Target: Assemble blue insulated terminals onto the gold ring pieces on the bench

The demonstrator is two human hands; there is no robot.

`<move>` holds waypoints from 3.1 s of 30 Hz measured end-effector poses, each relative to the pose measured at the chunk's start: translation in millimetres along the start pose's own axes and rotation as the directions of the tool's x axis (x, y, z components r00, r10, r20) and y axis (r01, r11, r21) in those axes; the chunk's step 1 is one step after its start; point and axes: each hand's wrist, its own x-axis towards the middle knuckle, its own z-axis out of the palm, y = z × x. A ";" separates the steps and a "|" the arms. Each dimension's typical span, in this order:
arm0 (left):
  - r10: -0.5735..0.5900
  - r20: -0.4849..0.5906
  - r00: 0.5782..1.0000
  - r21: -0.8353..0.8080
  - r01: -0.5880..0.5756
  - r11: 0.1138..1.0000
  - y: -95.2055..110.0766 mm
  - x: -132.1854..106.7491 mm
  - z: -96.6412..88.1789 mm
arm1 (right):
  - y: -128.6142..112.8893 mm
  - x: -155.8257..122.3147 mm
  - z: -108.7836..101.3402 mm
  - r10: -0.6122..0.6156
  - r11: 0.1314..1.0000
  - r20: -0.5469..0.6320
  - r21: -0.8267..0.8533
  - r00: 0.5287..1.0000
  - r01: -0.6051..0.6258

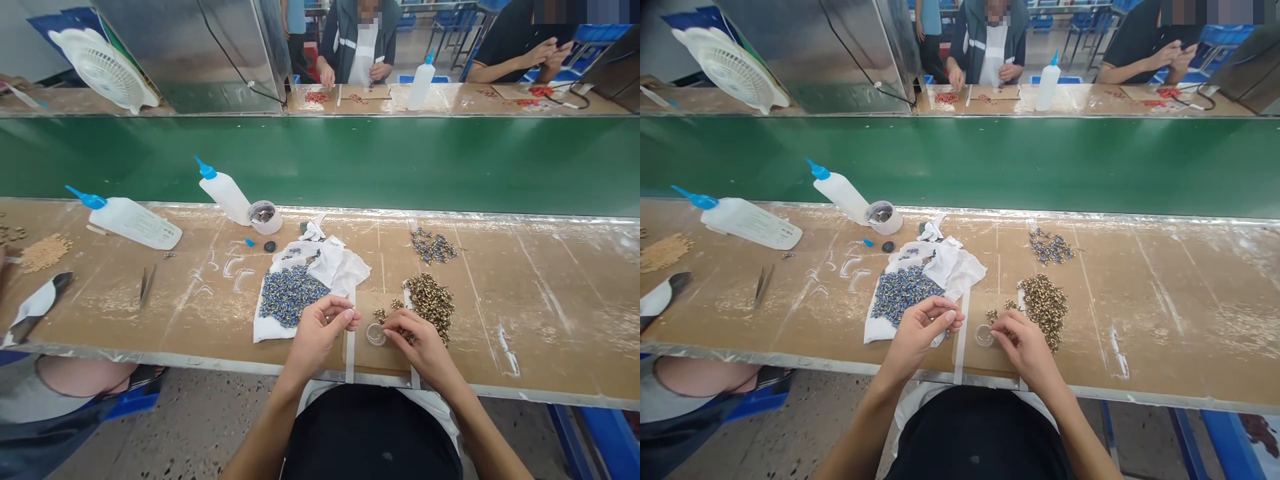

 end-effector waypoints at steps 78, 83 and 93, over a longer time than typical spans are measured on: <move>0.159 0.196 0.968 0.158 -0.191 0.969 27.3 -25.7 41.9 | -90.6 -8.4 -33.5 -0.133 0.975 -0.355 0.121 0.925 0.186; 0.167 0.137 0.976 0.248 -0.197 0.949 23.7 -24.9 27.3 | -67.5 -12.0 -28.9 -0.028 0.956 -0.413 0.256 0.910 0.146; 0.132 -0.136 0.982 0.278 -0.090 0.956 5.6 -16.6 -24.8 | 4.0 -9.9 29.0 -0.204 0.976 -0.189 -0.113 0.960 0.185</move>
